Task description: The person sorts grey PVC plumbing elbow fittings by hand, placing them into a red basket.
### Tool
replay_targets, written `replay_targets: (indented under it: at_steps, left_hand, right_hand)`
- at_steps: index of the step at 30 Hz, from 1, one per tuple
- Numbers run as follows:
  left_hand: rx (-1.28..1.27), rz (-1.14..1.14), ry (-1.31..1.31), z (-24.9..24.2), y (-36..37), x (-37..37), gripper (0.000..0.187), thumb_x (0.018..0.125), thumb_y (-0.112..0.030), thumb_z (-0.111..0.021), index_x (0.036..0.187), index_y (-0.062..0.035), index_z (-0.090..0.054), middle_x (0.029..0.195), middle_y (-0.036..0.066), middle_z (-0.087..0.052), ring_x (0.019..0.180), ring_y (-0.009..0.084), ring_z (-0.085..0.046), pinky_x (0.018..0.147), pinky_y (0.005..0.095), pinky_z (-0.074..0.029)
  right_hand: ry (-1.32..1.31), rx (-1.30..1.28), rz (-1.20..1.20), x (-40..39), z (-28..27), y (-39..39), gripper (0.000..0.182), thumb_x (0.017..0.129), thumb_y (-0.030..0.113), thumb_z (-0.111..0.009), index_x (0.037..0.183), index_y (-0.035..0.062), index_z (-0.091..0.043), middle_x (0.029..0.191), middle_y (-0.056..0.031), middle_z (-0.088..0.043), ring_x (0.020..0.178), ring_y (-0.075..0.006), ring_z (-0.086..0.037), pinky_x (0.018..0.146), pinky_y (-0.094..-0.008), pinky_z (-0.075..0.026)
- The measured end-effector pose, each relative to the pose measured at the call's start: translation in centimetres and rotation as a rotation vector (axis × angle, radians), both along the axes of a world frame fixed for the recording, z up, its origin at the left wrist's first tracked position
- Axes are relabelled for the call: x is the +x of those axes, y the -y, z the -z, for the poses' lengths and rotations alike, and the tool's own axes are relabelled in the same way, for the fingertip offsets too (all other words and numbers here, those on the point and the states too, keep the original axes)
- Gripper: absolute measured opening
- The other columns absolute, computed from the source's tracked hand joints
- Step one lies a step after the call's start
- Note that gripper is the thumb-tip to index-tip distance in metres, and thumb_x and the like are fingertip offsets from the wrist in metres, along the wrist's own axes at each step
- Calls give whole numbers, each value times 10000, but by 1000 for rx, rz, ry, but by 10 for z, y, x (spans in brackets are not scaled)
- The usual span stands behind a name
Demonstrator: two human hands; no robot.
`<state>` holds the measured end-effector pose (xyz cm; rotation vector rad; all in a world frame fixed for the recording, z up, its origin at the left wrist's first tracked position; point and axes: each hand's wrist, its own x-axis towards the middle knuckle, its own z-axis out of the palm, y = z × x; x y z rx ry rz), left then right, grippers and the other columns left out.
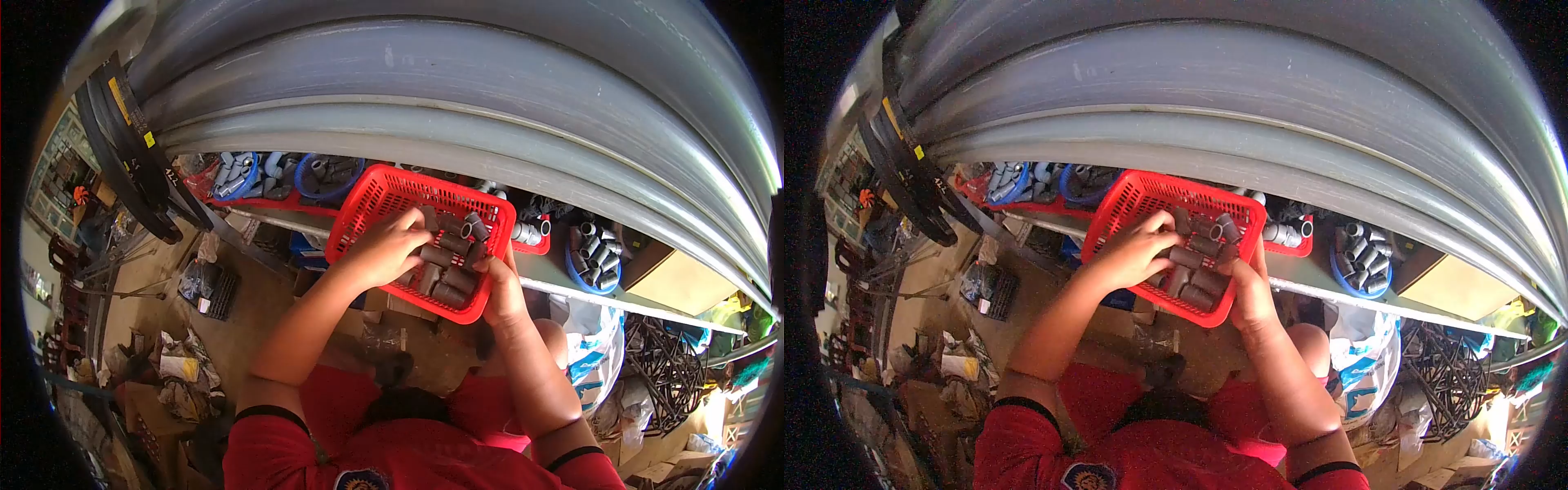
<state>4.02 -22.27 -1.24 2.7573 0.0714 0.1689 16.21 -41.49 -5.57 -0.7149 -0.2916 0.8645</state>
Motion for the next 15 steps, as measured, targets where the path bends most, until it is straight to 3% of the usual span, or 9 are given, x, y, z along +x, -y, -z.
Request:
replay_targets:
  at_steps: [3,5,7,9,11,12,15]
  left_hand:
    - [-101,43,229,-11,-12,-5,344,825,-139,-763,1142,-29,-685,1295,125,-540,1183,320,-577,1007,415,-473]
    - [-166,38,341,-19,-33,-9,338,853,-130,-747,1157,7,-690,1230,141,-637,1125,275,-627,977,380,-485]
    - [-508,-192,276,-34,-48,-18,335,874,-146,-749,1164,12,-694,1115,124,-709,1029,230,-665,951,367,-495]
    - [-557,-391,428,-16,-99,-21,292,890,-150,-739,1128,16,-704,1054,106,-736,977,186,-671,921,356,-502]
    - [-302,-391,646,-31,-133,-21,304,889,-143,-729,1144,18,-693,1071,135,-736,1013,216,-678,906,365,-505]
    - [-221,-513,685,-24,-164,-24,340,883,-190,-735,1161,-1,-689,1099,141,-731,1039,251,-677,915,383,-502]
    - [136,-818,624,32,-278,-35,490,850,-377,-746,1227,-73,-663,1171,154,-709,1090,359,-661,938,432,-496]
  right_hand:
    - [-30,15,-3,4,2,1,780,737,-19,-493,1488,150,-368,1352,-118,-525,1228,-296,-528,1050,-437,-463]
    - [-52,23,8,7,6,0,708,734,-10,-499,1426,128,-441,1271,-96,-563,1157,-274,-556,1036,-428,-473]
    - [-47,9,28,4,-3,3,689,738,-7,-504,1411,126,-450,1257,-86,-563,1151,-266,-551,1036,-425,-467]
    - [-45,1,44,3,-10,3,671,743,-7,-507,1398,126,-458,1235,-76,-562,1138,-257,-546,1033,-418,-461]
    - [-50,-9,64,3,-12,4,656,749,-11,-506,1388,128,-463,1203,-65,-559,1118,-245,-539,1027,-408,-455]
    - [-51,-20,73,3,-10,4,660,752,-14,-506,1394,129,-458,1190,-61,-557,1110,-240,-537,1023,-402,-454]
    - [-51,-47,92,3,-8,3,673,761,-19,-505,1414,131,-442,1162,-52,-551,1089,-229,-533,1011,-390,-451]
